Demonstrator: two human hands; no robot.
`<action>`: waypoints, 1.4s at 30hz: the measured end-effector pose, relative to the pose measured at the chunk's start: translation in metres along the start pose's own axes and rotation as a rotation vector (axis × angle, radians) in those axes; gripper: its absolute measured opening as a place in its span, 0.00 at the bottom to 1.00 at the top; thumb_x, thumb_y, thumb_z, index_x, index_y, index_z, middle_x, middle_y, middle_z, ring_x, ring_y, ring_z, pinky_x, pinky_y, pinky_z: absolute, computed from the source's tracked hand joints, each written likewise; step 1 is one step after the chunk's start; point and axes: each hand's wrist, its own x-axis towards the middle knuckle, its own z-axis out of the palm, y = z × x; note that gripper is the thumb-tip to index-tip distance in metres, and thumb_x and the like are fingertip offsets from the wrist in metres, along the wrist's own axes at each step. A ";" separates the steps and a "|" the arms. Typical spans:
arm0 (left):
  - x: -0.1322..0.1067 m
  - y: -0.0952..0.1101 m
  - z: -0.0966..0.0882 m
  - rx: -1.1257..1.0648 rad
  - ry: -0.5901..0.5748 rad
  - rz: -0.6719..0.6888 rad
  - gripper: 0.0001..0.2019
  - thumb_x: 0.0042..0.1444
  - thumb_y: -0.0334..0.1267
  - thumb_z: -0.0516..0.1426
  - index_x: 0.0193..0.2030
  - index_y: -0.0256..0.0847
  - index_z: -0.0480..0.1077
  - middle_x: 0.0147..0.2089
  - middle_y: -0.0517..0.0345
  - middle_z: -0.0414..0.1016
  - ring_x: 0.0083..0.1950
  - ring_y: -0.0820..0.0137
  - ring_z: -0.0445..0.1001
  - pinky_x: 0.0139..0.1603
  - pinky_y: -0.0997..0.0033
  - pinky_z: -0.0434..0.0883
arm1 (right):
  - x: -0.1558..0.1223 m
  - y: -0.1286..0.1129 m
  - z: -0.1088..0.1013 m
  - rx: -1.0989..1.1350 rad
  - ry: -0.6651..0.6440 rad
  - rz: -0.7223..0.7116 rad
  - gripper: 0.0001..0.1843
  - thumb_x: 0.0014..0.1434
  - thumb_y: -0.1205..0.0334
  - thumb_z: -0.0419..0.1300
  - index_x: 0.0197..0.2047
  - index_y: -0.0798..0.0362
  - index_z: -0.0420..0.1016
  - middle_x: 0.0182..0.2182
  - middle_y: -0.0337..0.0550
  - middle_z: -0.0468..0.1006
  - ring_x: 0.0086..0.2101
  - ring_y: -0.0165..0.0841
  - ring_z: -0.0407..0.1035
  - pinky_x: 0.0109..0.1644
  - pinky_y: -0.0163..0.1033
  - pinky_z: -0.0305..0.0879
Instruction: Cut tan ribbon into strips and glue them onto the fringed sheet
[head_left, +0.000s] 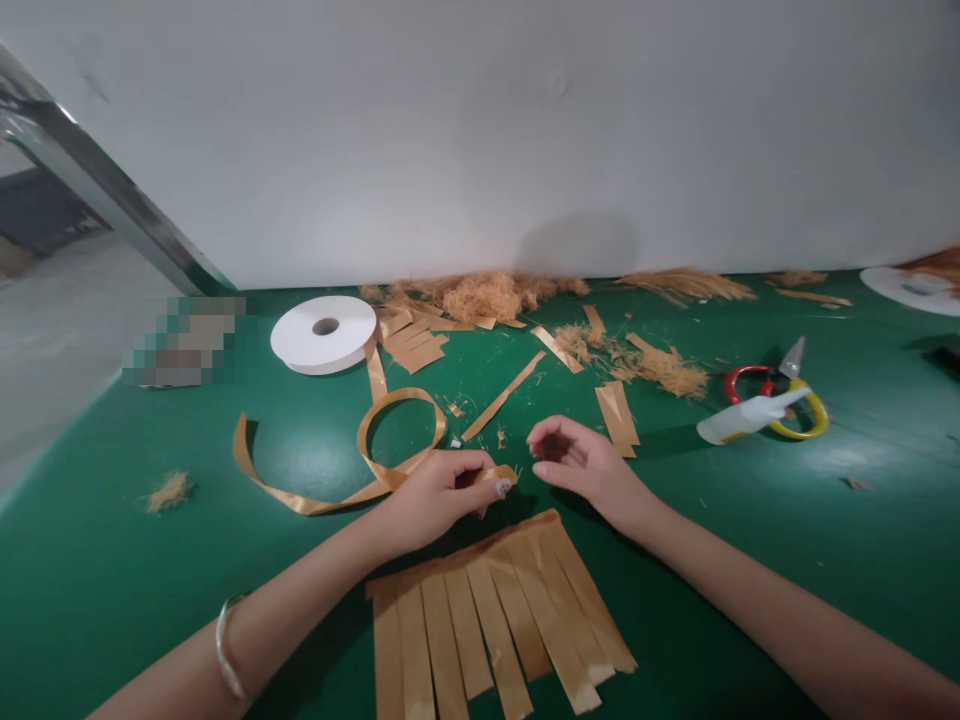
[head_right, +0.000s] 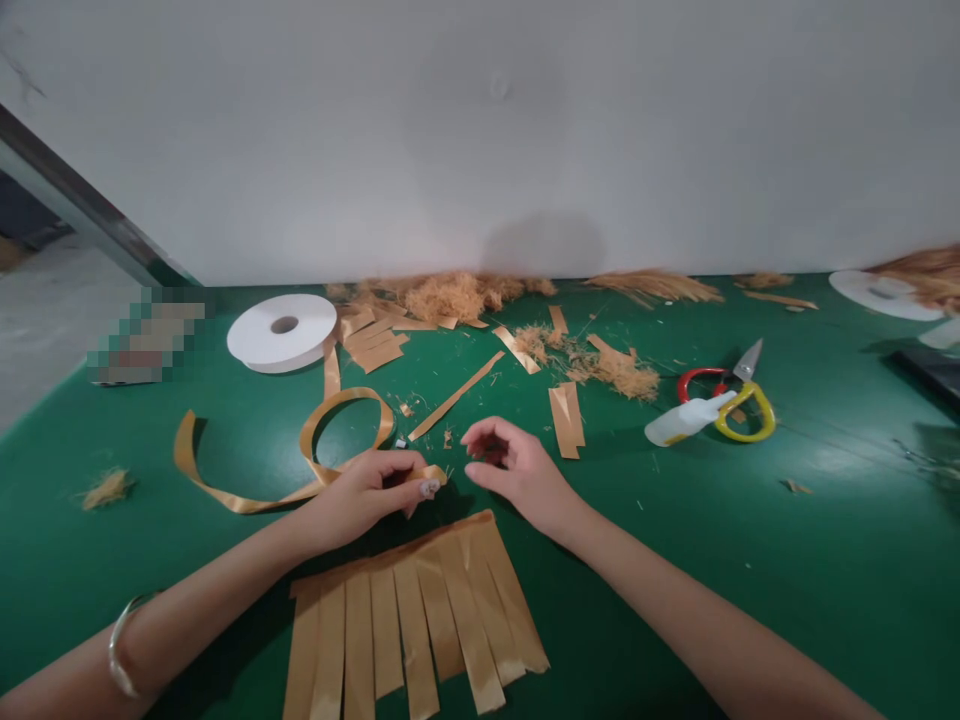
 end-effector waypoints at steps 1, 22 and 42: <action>0.000 -0.001 0.000 0.009 -0.002 0.001 0.14 0.57 0.42 0.54 0.24 0.36 0.64 0.21 0.65 0.64 0.24 0.78 0.59 0.26 0.78 0.55 | -0.001 -0.002 0.001 -0.077 -0.053 -0.028 0.09 0.51 0.60 0.59 0.37 0.51 0.68 0.34 0.41 0.67 0.35 0.31 0.62 0.39 0.38 0.58; 0.003 -0.009 0.001 0.058 -0.021 0.028 0.13 0.57 0.45 0.53 0.29 0.37 0.68 0.25 0.63 0.64 0.27 0.76 0.60 0.28 0.76 0.56 | -0.005 -0.008 0.008 -0.344 -0.162 -0.137 0.08 0.57 0.64 0.51 0.27 0.52 0.64 0.26 0.38 0.63 0.31 0.31 0.58 0.35 0.37 0.53; 0.001 -0.005 0.002 0.136 -0.028 0.037 0.15 0.57 0.45 0.53 0.24 0.37 0.66 0.22 0.65 0.61 0.25 0.77 0.58 0.26 0.76 0.54 | -0.006 -0.006 0.003 -0.225 -0.172 -0.104 0.09 0.58 0.59 0.53 0.37 0.51 0.72 0.36 0.43 0.69 0.39 0.34 0.63 0.43 0.40 0.58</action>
